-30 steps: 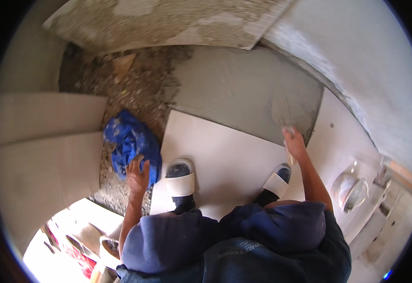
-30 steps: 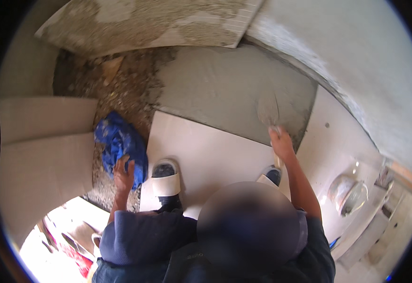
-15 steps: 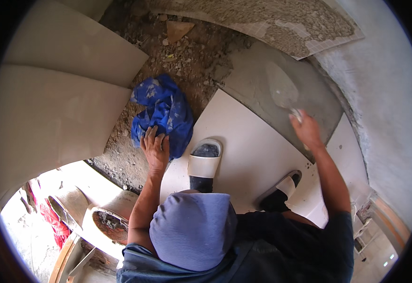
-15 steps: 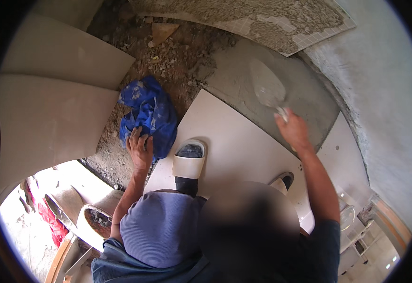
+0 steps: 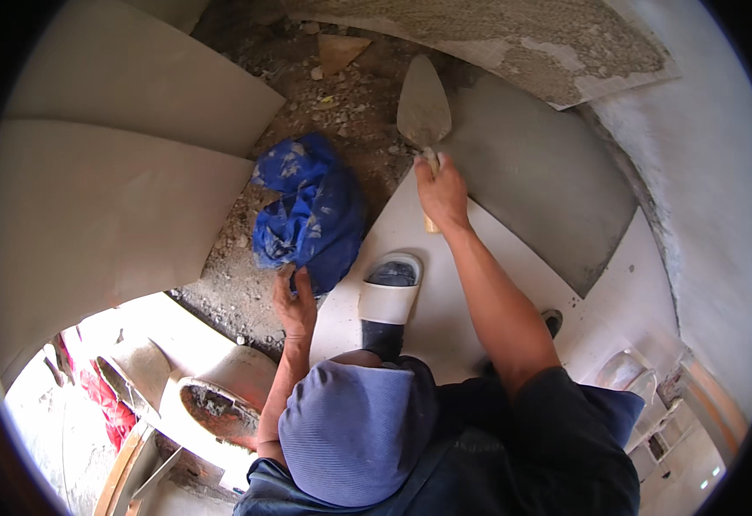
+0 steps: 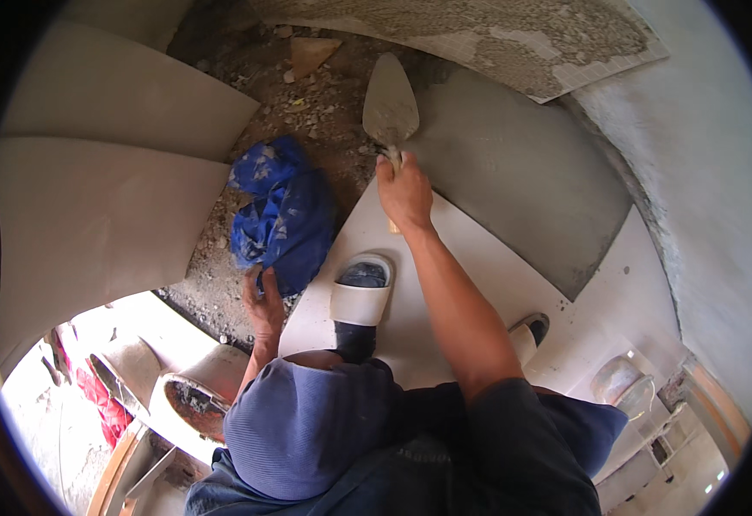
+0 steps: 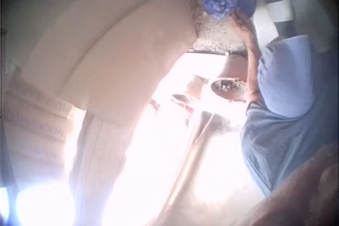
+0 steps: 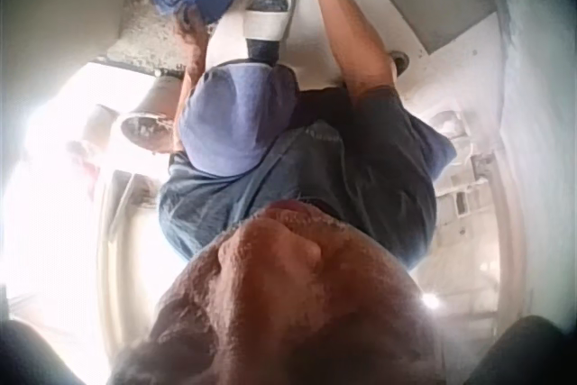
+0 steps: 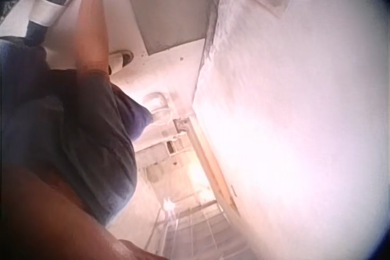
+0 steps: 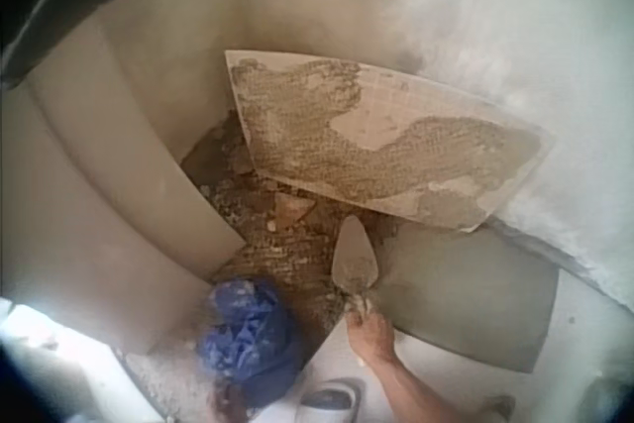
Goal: The person cleans the floor with a cloth, spreads cement with a trowel, places a large white tile, and taps it with a rubber mallet. They remove a sock from their left foot and continue tapping the tile to secure it.
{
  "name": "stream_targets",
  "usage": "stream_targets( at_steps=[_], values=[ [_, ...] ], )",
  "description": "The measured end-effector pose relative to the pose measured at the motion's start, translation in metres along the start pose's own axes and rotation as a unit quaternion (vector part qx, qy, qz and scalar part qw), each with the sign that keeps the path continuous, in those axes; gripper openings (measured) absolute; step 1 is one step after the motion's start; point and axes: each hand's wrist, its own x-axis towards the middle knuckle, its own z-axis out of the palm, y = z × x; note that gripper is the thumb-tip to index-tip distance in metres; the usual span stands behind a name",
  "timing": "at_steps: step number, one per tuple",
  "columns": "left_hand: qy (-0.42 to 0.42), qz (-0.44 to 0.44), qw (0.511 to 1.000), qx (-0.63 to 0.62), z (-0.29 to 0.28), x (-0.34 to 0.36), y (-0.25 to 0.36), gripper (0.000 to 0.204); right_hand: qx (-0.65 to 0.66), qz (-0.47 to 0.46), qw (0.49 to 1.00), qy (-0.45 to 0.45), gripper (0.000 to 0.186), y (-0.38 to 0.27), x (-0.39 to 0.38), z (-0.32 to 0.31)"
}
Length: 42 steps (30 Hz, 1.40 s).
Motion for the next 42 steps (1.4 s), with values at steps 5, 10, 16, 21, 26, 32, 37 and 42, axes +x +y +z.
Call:
stream_targets(
  at_steps=[5,10,16,21,26,32,37,42],
  values=[
    [-0.001,0.002,0.998,-0.059,-0.018,0.010,0.030,0.013,-0.045,0.008,0.999,-0.017,0.048,-0.027,0.025,0.020],
    [0.013,0.049,0.998,-0.049,-0.034,0.012,0.030,0.010,-0.004,-0.268,0.963,0.011,0.032,-0.014,-0.028,0.016],
    [0.090,-0.003,0.989,0.114,-0.092,0.029,0.034,0.023,0.041,-0.379,0.920,-0.092,0.011,-0.043,-0.068,0.047],
    [0.167,0.143,0.970,0.100,-0.144,0.064,0.088,0.026,0.187,-0.505,0.839,-0.078,0.010,-0.113,-0.083,-0.011],
    [0.140,0.307,0.939,0.065,-0.146,0.078,0.193,0.023,0.248,-0.519,0.789,-0.216,0.016,-0.139,-0.116,-0.137],
    [0.013,0.490,0.872,0.001,-0.147,0.038,0.342,0.023,0.182,-0.531,0.799,-0.218,0.015,-0.069,-0.159,-0.296],
    [-0.159,0.603,0.779,-0.063,-0.132,-0.048,0.468,0.024,0.247,-0.517,0.819,0.007,0.007,0.034,-0.217,-0.413],
    [-0.297,0.596,0.727,-0.168,-0.067,-0.172,0.562,0.031,0.227,-0.412,0.866,0.168,0.014,0.151,-0.304,-0.505]
  ],
)
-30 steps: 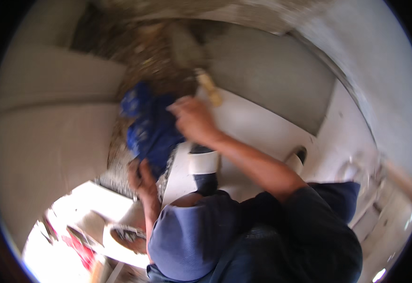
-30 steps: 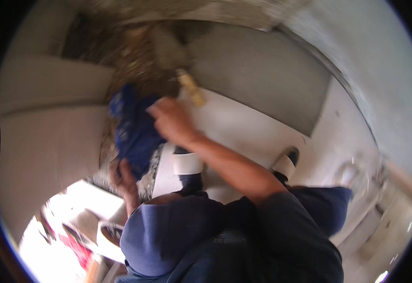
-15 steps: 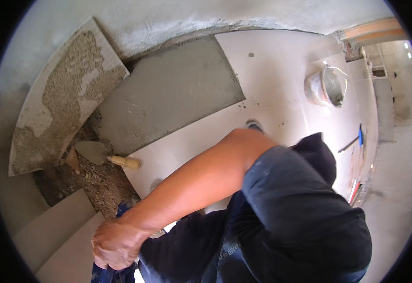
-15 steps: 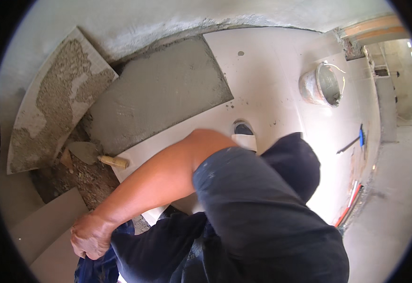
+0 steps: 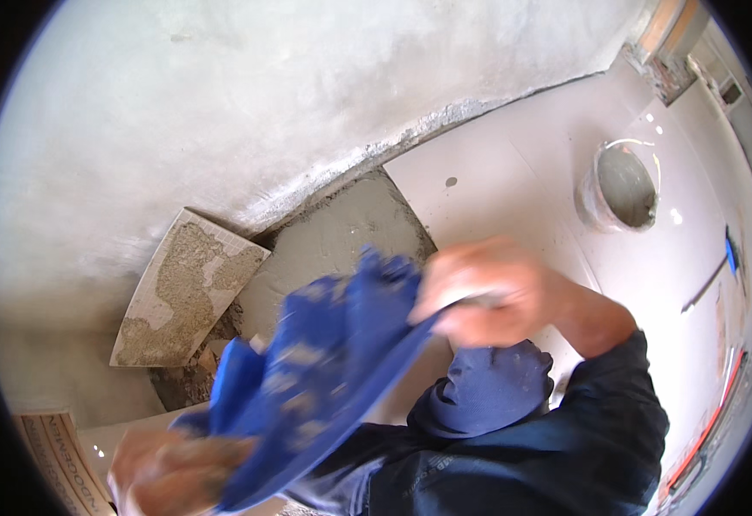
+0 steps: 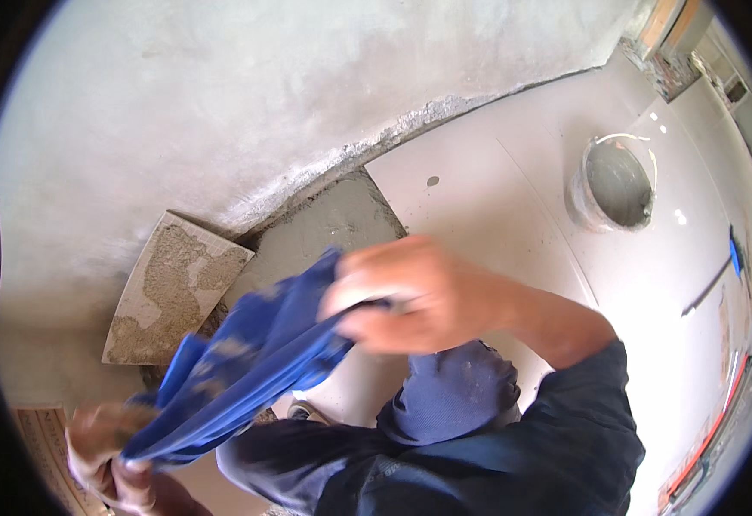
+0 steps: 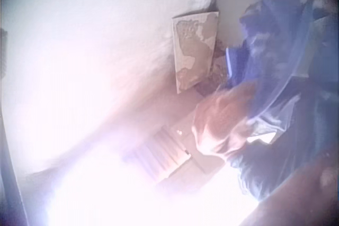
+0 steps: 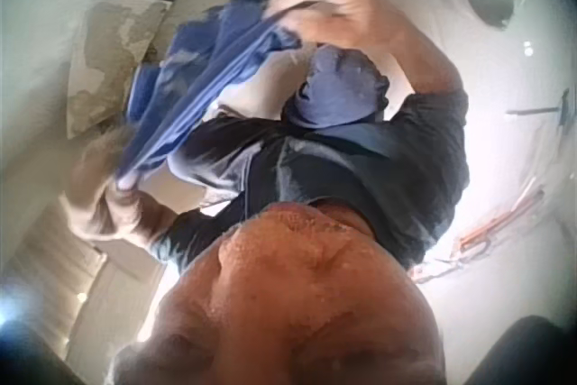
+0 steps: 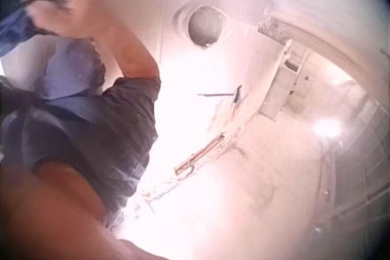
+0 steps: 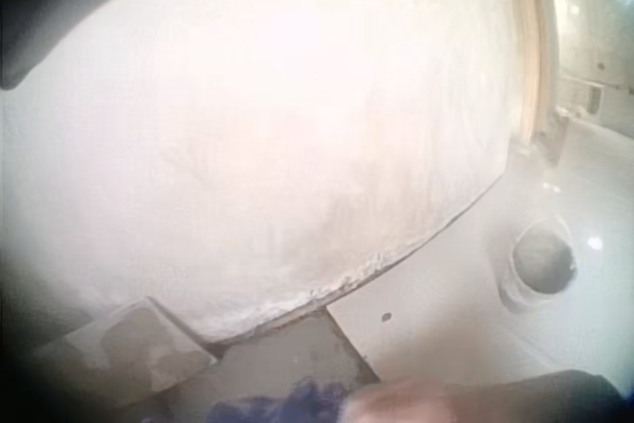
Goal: The person cleans the floor with a cloth, spreads cement with a trowel, places a large white tile, and taps it with a rubber mallet. They remove a sock from their left foot and continue tapping the tile to secure it.
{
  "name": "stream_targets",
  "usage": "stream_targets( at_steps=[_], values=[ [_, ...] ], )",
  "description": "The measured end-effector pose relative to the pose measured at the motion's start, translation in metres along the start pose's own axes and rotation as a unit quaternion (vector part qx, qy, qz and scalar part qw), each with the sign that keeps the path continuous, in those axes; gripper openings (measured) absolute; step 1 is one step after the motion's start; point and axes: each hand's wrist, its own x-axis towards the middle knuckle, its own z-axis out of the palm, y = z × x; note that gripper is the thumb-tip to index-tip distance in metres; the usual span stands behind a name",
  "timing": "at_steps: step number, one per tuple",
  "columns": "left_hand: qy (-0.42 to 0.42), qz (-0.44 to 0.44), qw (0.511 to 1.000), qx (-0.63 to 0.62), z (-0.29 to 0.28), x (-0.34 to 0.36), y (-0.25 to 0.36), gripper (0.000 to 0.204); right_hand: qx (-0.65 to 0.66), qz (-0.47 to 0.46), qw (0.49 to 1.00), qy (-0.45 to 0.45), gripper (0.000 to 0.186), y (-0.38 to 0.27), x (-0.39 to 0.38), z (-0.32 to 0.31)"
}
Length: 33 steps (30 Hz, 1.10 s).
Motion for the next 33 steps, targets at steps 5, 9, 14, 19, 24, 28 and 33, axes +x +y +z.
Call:
stream_targets(
  at_steps=[5,9,14,19,24,28,33],
  values=[
    [-0.227,0.022,0.918,-0.324,0.125,0.067,0.016,0.011,-0.244,-0.006,0.919,0.308,0.030,-0.039,-0.096,-0.103],
    [-0.316,-0.118,0.810,-0.479,0.270,0.043,0.013,0.014,-0.259,-0.046,0.817,0.513,0.031,-0.036,-0.148,-0.157],
    [-0.321,-0.389,0.693,-0.515,0.454,-0.066,-0.054,0.028,-0.420,0.418,0.728,0.346,0.026,0.105,-0.174,-0.177],
    [-0.271,-0.527,0.716,-0.368,0.520,-0.178,-0.118,0.025,-0.215,0.489,0.846,0.011,0.023,0.275,-0.192,-0.076],
    [-0.228,-0.557,0.694,-0.396,0.528,-0.213,-0.136,0.026,-0.165,0.556,0.811,-0.071,0.026,0.327,-0.198,0.001],
    [-0.214,-0.559,0.691,-0.406,0.525,-0.207,-0.146,0.027,-0.222,0.564,0.789,-0.101,0.025,0.334,-0.193,0.013],
    [-0.238,-0.580,0.667,-0.403,0.518,-0.203,-0.156,0.028,-0.322,0.595,0.726,-0.122,0.025,0.345,-0.182,0.026]
  ],
)
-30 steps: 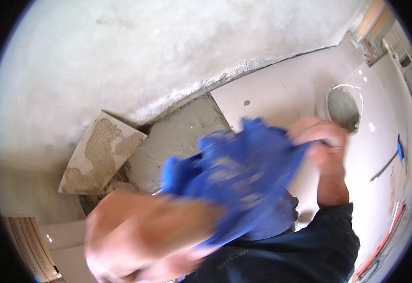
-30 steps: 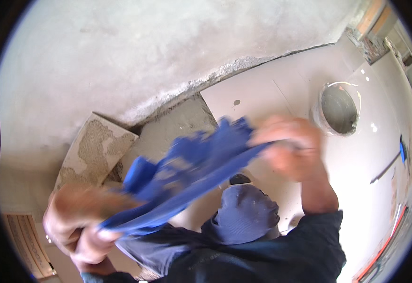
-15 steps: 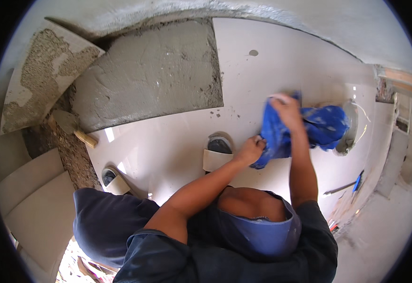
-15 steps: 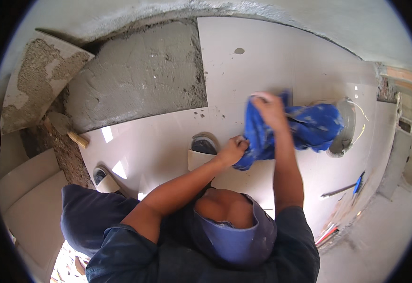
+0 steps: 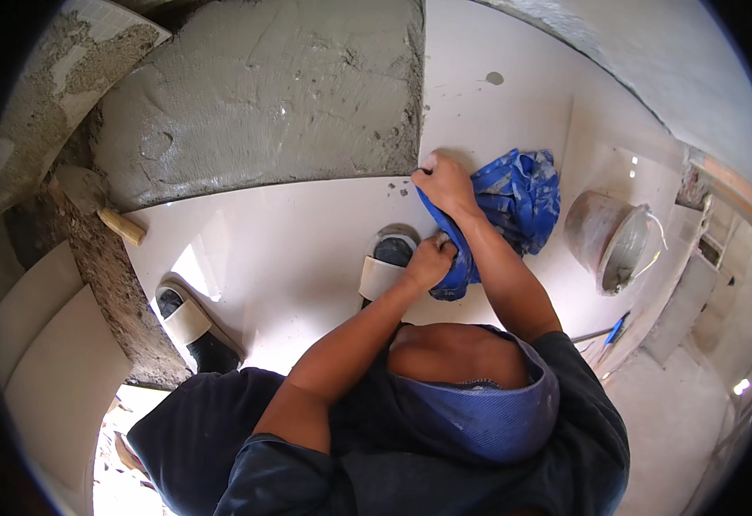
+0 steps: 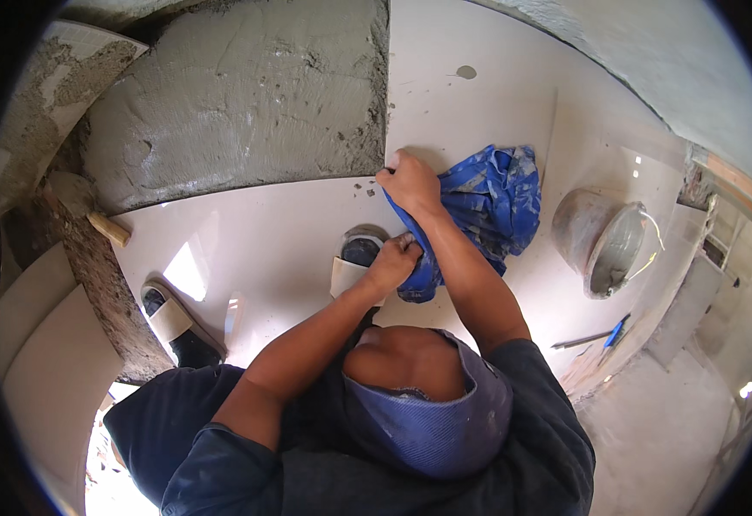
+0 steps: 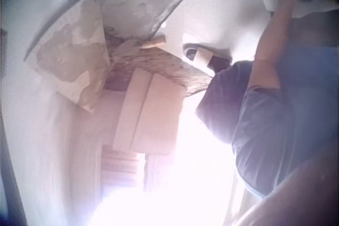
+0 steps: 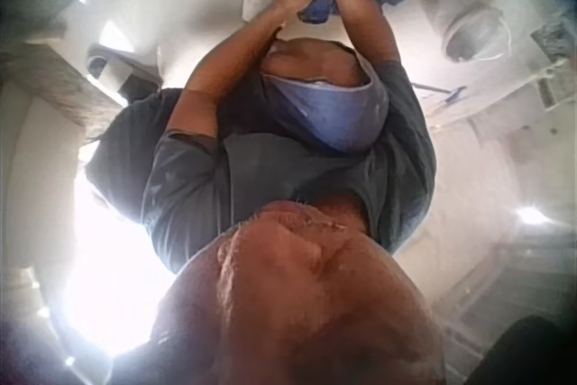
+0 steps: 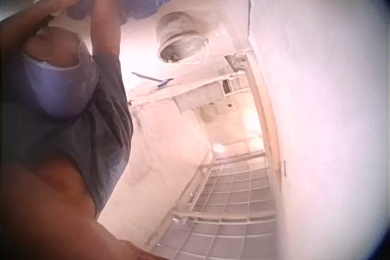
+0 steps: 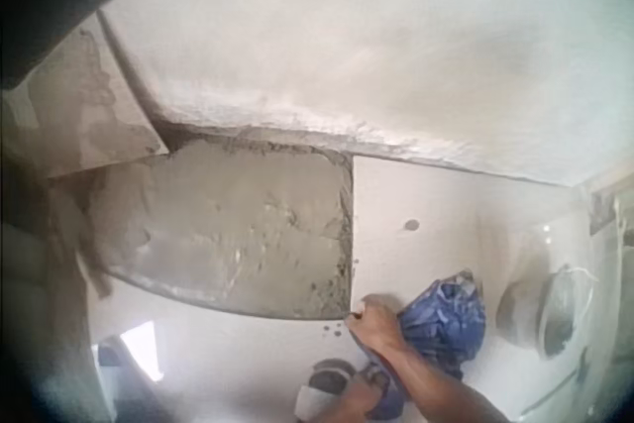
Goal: The person cleans the floor with a cloth, spreads cement with a trowel, places a large white tile, and taps it with a rubber mallet. They remove a sock from their left foot and continue tapping the tile to secure it.
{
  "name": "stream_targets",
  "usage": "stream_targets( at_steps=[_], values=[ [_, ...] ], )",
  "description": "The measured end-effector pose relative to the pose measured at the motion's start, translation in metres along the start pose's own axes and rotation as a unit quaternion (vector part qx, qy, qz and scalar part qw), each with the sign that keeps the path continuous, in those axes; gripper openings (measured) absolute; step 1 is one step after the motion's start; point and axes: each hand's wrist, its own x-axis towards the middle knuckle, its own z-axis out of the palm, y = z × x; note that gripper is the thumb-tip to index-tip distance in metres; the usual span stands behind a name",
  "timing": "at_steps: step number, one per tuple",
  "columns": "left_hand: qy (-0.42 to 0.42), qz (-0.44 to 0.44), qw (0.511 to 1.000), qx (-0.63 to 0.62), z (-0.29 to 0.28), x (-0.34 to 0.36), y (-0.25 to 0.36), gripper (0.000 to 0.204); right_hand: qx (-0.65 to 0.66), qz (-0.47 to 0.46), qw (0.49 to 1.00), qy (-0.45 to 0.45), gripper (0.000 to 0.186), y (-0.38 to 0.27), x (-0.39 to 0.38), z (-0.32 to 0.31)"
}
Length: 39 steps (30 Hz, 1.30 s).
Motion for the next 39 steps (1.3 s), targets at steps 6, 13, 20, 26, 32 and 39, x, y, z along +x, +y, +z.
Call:
stream_targets(
  at_steps=[6,13,20,26,32,39],
  values=[
    [0.037,0.015,0.998,-0.045,-0.008,0.000,0.005,0.031,0.110,-0.058,0.991,0.041,0.024,-0.005,-0.002,0.003],
    [0.002,0.008,0.998,-0.062,-0.009,-0.005,0.008,0.032,0.186,-0.016,0.980,0.063,0.024,0.018,-0.008,-0.006],
    [0.007,0.014,0.998,-0.066,-0.010,0.000,0.003,0.031,-0.029,-0.024,0.994,0.099,0.025,0.001,-0.009,0.017],
    [0.031,-0.020,0.998,-0.058,-0.016,0.001,0.010,0.033,-0.011,-0.074,0.982,0.171,0.020,-0.004,0.004,0.022],
    [0.064,-0.024,0.994,-0.089,-0.021,0.017,0.022,0.026,-0.001,-0.128,0.967,0.220,0.018,-0.008,0.041,0.008],
    [0.240,0.090,0.962,0.092,-0.016,0.035,0.060,0.032,0.046,-0.167,0.957,0.234,0.018,-0.020,0.097,-0.018]
  ],
)
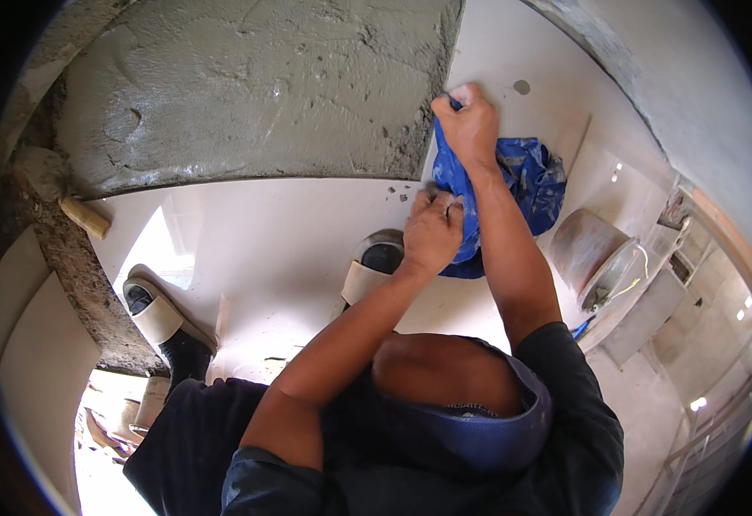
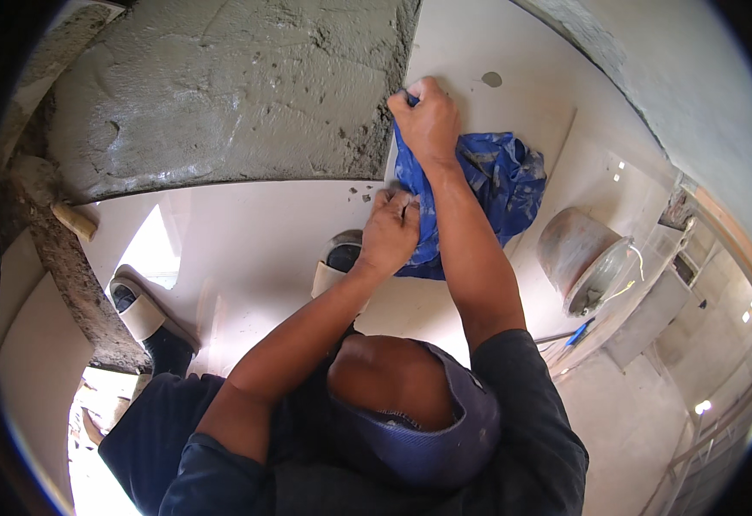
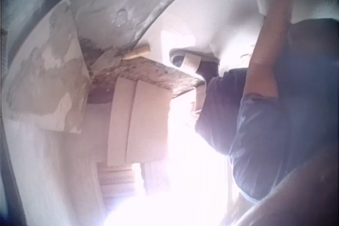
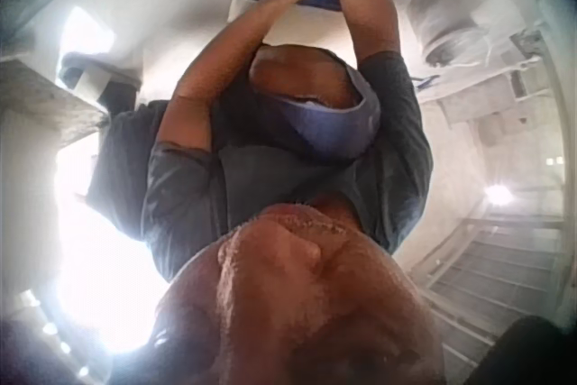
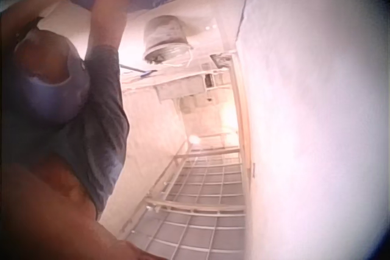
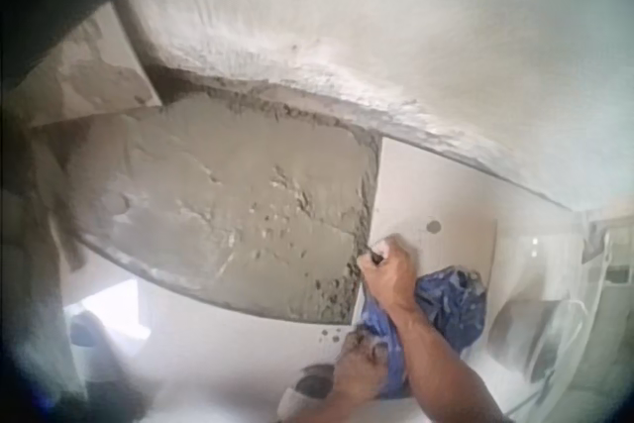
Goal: The person cleans the floor with a cloth, spreads cement with a trowel, places a large white tile, and taps it with a rubber mallet. They remove a sock from their left foot and continue tapping the tile to secure it.
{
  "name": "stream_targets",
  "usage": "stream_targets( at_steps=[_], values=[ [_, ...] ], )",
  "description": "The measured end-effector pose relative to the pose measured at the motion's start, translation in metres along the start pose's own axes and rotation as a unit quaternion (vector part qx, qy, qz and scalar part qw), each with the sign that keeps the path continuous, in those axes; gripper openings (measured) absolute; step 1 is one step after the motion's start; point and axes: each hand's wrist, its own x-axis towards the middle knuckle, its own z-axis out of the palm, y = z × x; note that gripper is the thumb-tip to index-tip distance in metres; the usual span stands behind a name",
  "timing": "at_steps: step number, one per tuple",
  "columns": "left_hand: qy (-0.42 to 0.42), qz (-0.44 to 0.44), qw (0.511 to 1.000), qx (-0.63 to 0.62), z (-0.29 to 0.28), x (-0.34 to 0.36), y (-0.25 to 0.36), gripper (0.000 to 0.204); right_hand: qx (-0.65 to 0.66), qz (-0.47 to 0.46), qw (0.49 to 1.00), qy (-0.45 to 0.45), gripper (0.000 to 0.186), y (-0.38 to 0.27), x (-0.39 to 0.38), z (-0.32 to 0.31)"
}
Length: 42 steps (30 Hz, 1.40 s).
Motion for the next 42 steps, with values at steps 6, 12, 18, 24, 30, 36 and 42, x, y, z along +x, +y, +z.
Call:
stream_targets(
  at_steps=[6,12,18,24,30,36,42],
  values=[
    [-0.062,-0.040,0.986,-0.151,0.010,0.044,0.029,0.033,-0.009,-0.008,1.000,-0.006,0.020,-0.002,0.053,-0.001],
    [-0.089,-0.089,0.952,-0.279,0.008,0.102,0.058,0.043,-0.036,-0.027,0.998,0.036,0.028,-0.003,0.129,0.005],
    [-0.088,-0.105,0.925,-0.354,0.005,0.149,0.077,0.036,-0.046,-0.030,0.993,0.106,0.033,-0.007,0.184,0.018],
    [-0.221,-0.032,0.951,-0.214,0.017,0.111,0.079,0.037,0.073,0.119,0.980,0.141,0.049,0.015,0.129,-0.069],
    [-0.217,-0.094,0.937,-0.257,0.029,0.080,0.056,0.043,0.132,0.059,0.977,-0.158,0.036,0.056,0.066,-0.144],
    [-0.282,0.004,0.955,-0.089,0.023,0.039,0.059,0.041,0.021,0.135,0.970,0.199,0.028,0.059,0.010,-0.191],
    [-0.203,0.143,0.955,-0.162,0.022,0.003,0.078,0.048,-0.065,0.127,0.987,0.080,0.022,0.031,-0.007,-0.221]
  ],
)
